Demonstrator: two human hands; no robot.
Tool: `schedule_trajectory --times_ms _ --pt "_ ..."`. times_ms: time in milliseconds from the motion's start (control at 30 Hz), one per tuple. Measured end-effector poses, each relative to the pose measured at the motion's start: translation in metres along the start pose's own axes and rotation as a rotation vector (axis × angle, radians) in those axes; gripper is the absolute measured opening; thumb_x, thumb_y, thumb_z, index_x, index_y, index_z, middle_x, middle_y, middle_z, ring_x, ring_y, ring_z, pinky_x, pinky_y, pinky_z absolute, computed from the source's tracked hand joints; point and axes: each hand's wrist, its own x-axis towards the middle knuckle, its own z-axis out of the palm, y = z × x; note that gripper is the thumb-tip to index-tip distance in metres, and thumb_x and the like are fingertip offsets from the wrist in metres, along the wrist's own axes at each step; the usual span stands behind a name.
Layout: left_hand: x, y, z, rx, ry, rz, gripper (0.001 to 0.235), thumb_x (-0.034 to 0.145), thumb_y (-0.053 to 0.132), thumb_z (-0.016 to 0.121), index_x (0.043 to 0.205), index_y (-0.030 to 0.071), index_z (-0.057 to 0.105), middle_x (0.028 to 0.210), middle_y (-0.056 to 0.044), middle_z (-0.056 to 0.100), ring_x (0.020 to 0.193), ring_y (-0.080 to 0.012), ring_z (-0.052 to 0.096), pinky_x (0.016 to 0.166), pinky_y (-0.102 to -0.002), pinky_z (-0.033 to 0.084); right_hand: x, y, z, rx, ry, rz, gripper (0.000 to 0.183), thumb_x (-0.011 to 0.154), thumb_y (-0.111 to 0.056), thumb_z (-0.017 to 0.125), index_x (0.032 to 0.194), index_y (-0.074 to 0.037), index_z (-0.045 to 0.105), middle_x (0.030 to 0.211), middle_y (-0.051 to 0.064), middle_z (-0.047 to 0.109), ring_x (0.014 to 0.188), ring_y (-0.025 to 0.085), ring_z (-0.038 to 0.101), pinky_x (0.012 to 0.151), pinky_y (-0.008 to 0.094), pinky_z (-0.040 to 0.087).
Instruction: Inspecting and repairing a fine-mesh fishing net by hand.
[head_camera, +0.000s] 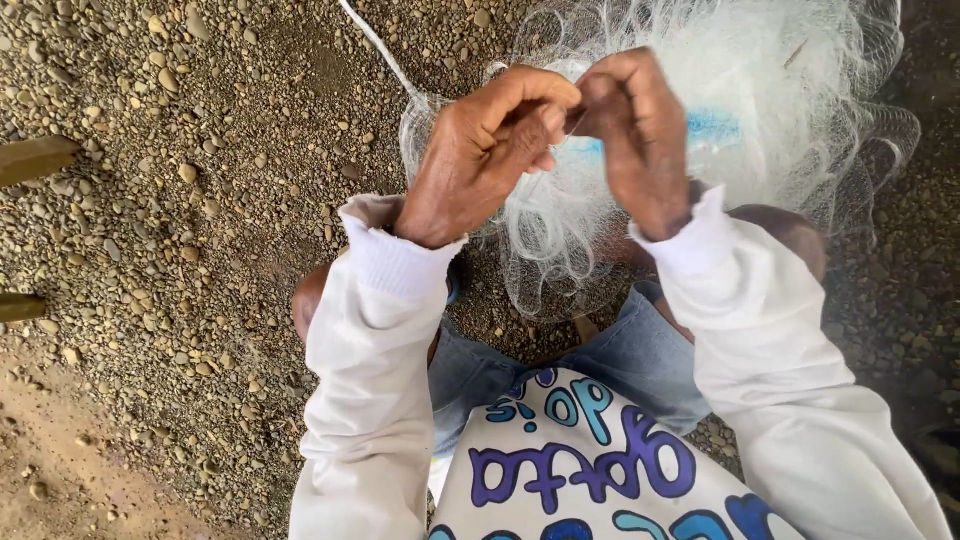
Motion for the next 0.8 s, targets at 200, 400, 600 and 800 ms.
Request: schedule_trajectory --times_ms 200,400,600,800 --pt "-0.005 -0.006 0.006 -0.315 -0.127 -0.077 0.022 0.093 0.027 0.045 0.108 0.011 0.05 0.087 -0.002 0.054 0.074 -0.0112 0.056 0.071 -0.025 0.051 -0.006 -0.005 0.01 -0.095 0.033 -0.011 0.011 0.095 -0.012 0.04 0.1 -0.002 0.041 0.088 0.006 0.04 0.074 0.014 0.04 0.061 0.026 0.037" --pt "-0.008 -0.017 0.002 -0.145 -0.129 -0.108 0.023 0.09 0.029 0.047 0.104 0.011 0.051 0.086 -0.002 0.054 0.077 -0.0101 0.057 0.07 -0.025 0.055 0.002 -0.015 -0.013 -0.119 0.134 0.104 0.024 0.099 -0.026 0.038 0.095 -0.003 0.045 0.054 0.003 0.037 0.043 0.012 0.04 0.044 0.023 0.04" --pt "0.0 -0.064 0.001 -0.27 -0.182 -0.002 0.014 0.093 0.007 0.047 0.105 0.007 0.053 0.098 -0.006 0.054 0.093 -0.0164 0.052 0.082 -0.027 0.048 0.004 -0.037 -0.036 0.011 0.223 -0.066 0.017 0.102 -0.018 0.038 0.093 -0.004 0.04 0.091 0.014 0.044 0.047 0.011 0.036 0.045 0.025 0.041" --pt "0.029 -0.184 -0.047 0.649 0.145 0.049 0.009 0.092 0.008 0.047 0.101 0.005 0.047 0.072 -0.009 0.063 0.052 -0.0129 0.066 0.046 -0.023 0.06 -0.018 -0.057 -0.05 0.124 0.223 0.072 0.029 0.1 -0.033 0.046 0.098 -0.005 0.042 0.053 0.005 0.033 0.039 0.006 0.029 0.046 0.022 0.044"
